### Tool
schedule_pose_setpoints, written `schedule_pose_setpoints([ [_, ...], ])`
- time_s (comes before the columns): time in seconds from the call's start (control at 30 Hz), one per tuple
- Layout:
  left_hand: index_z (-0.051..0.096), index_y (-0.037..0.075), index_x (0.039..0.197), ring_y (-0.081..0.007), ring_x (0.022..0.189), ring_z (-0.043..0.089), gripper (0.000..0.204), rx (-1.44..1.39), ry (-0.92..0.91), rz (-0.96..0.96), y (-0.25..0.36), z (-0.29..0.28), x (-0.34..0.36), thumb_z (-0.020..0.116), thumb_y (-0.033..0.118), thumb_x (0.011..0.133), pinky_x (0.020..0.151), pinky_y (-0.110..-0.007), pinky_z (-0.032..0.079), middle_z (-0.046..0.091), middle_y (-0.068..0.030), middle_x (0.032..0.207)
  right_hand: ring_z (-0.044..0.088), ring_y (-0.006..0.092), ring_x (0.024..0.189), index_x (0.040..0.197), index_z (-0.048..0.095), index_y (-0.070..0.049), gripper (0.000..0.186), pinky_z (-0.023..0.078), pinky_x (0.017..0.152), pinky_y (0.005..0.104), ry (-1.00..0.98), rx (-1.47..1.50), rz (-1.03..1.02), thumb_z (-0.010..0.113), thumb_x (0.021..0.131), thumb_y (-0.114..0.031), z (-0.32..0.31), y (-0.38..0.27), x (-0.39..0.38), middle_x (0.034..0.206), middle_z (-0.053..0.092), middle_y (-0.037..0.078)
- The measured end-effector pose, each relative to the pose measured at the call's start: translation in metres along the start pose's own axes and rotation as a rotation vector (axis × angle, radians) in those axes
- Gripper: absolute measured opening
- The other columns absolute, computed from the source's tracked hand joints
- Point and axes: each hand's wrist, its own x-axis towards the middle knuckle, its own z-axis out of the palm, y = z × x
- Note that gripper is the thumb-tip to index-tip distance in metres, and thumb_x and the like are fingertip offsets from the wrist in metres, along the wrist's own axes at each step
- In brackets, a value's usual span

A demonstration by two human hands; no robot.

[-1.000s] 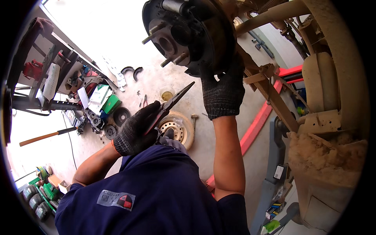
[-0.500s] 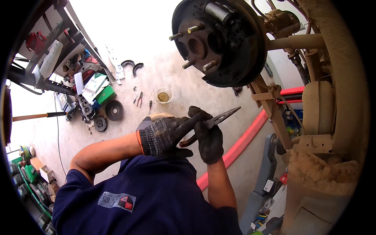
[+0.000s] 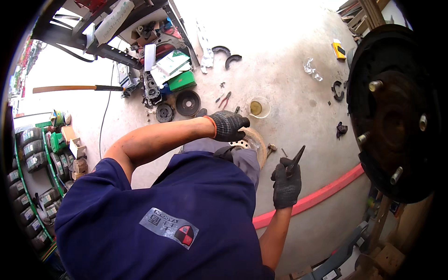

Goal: The person works on a drum brake assembly under a vehicle, handling small springs and pins, then wipes the inside of the brake drum with a cloth.

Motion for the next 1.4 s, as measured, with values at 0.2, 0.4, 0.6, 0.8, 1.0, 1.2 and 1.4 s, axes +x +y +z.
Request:
schedule_pose_setpoints([
  [0.2,0.061,0.004,0.124,-0.0390,0.103,0.066,0.045,-0.180,-0.050,-0.126,-0.173,0.039,0.060,0.057,0.034,0.090,0.092,-0.045,0.050,0.069,-0.0231,0.110,0.055,0.0114,0.060,0.097,0.060,-0.004,0.014,0.046,0.053,0.0267,-0.202,0.007,0.199,0.068,0.093,-0.014,0.167,0.074,0.163,0.072,0.059,0.004],
  [0.4,0.069,0.001,0.111,-0.0369,0.102,0.067,0.042,-0.573,0.236,-0.498,-0.329,0.067,0.115,0.059,0.032,0.085,0.092,-0.043,0.051,0.070,-0.0243,0.106,0.062,0.0177,0.069,0.105,0.061,0.002,0.020,0.053,0.063,0.0325,-0.291,0.276,0.413,0.065,0.094,-0.014,0.320,0.167,0.318,0.083,0.065,0.009],
  [0.6,0.069,0.004,0.113,-0.0379,0.107,0.066,0.041,-0.437,0.047,-0.765,-0.509,0.136,0.217,0.059,0.032,0.084,0.094,-0.043,0.051,0.069,-0.0223,0.111,0.060,0.0202,0.061,0.113,0.061,0.001,0.026,0.051,0.056,0.0335,-0.079,0.182,0.496,0.067,0.090,-0.010,0.420,0.326,0.474,0.074,0.062,0.010],
  [0.8,0.066,0.008,0.119,-0.0369,0.107,0.065,0.037,-0.381,0.196,-0.822,-0.681,0.239,0.375,0.061,0.028,0.088,0.094,-0.044,0.051,0.070,-0.0204,0.112,0.063,0.0185,0.064,0.111,0.068,-0.004,0.025,0.052,0.063,0.0347,-0.067,-0.198,0.429,0.064,0.090,-0.016,0.497,0.533,0.607,0.080,0.068,0.009],
  [1.0,0.063,0.013,0.124,-0.0346,0.109,0.064,0.036,-0.246,0.352,-0.742,-0.754,0.290,0.513,0.064,0.025,0.090,0.095,-0.043,0.051,0.068,-0.0180,0.117,0.064,0.0357,0.109,0.126,0.063,-0.016,0.039,0.051,0.094,0.0440,-0.271,-0.703,-0.043,0.064,0.087,-0.022,0.540,0.645,0.713,0.118,0.066,0.019],
  [1.2,0.061,0.013,0.117,-0.0390,0.104,0.065,0.031,-0.218,0.398,-0.725,-0.756,0.323,0.523,0.067,0.022,0.087,0.088,-0.047,0.053,0.062,-0.0210,0.116,0.061,0.0362,0.114,0.134,0.057,-0.017,0.050,0.049,0.097,0.0446,-0.469,-0.920,0.014,0.066,0.085,-0.022,0.560,0.646,0.715,0.123,0.064,0.019],
  [1.4,0.064,0.011,0.111,-0.0394,0.100,0.065,0.025,-0.184,0.371,-0.711,-0.756,0.330,0.529,0.063,0.020,0.088,0.087,-0.047,0.053,0.062,-0.0211,0.112,0.064,0.0385,0.112,0.129,0.055,-0.018,0.032,0.053,0.092,0.0489,-0.575,-1.104,0.066,0.049,0.098,-0.020,0.568,0.634,0.712,0.125,0.060,0.020],
])
